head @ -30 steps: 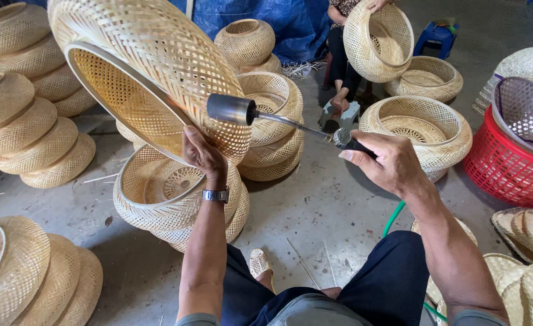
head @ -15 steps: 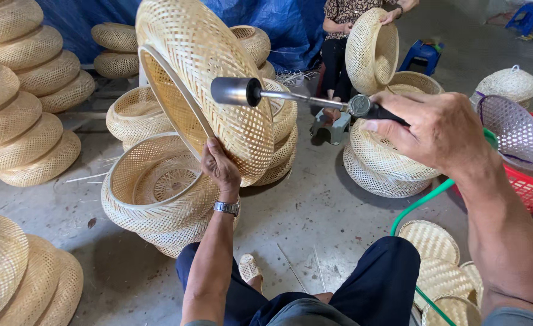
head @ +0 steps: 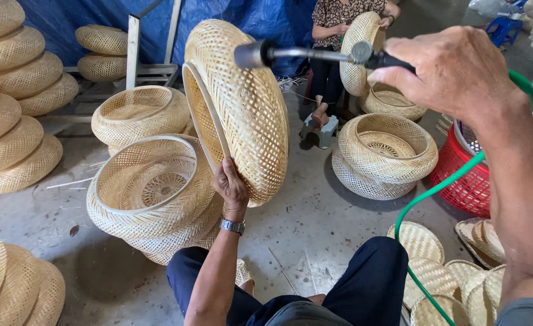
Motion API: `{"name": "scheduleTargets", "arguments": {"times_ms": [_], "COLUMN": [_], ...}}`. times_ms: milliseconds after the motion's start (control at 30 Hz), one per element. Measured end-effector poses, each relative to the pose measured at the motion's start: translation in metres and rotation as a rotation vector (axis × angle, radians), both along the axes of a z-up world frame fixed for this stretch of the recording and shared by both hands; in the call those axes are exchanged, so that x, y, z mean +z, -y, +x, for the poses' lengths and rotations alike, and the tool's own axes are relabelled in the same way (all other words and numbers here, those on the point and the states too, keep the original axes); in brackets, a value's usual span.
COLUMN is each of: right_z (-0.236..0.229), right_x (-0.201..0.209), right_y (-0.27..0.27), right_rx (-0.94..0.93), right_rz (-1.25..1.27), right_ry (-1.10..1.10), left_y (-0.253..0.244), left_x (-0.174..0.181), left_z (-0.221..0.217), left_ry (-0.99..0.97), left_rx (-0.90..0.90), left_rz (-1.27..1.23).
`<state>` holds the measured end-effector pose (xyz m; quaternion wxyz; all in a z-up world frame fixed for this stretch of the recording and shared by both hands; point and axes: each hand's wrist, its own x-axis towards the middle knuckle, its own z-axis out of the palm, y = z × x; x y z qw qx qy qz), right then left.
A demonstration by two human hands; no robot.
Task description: The person uses a handheld blowtorch to apply heat to the interior and exterior surfaces of woven bamboo baskets. They rotate each basket to cover different areas and then place it back into a stack. The process is repeated for multiple baskets in a workshop setting.
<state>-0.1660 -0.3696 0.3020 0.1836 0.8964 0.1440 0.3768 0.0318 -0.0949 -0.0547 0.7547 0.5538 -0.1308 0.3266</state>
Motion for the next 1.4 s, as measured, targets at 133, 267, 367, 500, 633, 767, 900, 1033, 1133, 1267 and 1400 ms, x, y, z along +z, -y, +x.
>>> {"name": "scheduleTargets", "arguments": {"times_ms": [133, 267, 367, 500, 633, 767, 900, 1033, 1133, 1267, 1400], "right_z": [0.007, 0.022, 0.036, 0.055, 0.068, 0.081, 0.087, 0.088, 0.089, 0.078, 0.095], "right_x": [-0.006, -0.009, -0.023, -0.05, -0.07, -0.08, -0.084, -0.086, -0.077, -0.052, -0.035], "right_y": [0.013, 0.039, 0.058, 0.08, 0.089, 0.093, 0.1, 0.106, 0.102, 0.099, 0.096], "right_rx": [-0.067, -0.029, -0.07, -0.006, 0.072, -0.053, -0.025, 0.032, -0.032, 0.036, 0.424], "right_rz": [0.092, 0.069, 0.229, 0.241, 0.448, 0.369, 0.474, 0.492, 0.361, 0.324, 0.363], "right_ry": [-0.13, -0.032, -0.133, -0.147, -0.266, -0.266, -0.314, -0.307, -0.24, -0.196, -0.203], "left_y": [-0.003, -0.02, -0.04, -0.067, -0.092, -0.112, -0.128, -0.151, -0.176, -0.221, -0.28], "left_x": [-0.012, -0.021, -0.026, -0.034, -0.038, -0.04, -0.038, -0.029, -0.007, 0.029, 0.07], "left_z": [-0.009, -0.018, -0.02, -0.023, -0.023, -0.024, -0.026, -0.029, -0.029, -0.04, -0.054], "left_ry": [-0.069, -0.027, -0.064, -0.112, -0.11, -0.181, -0.198, -0.188, -0.181, -0.219, -0.22], "left_rx": [-0.01, 0.043, 0.012, -0.05, -0.105, -0.173, -0.297, -0.345, -0.225, -0.264, -0.245], "left_rz": [0.025, 0.139, 0.149, 0.162, 0.159, 0.12, -0.008, 0.045, 0.222, 0.16, 0.117]}}
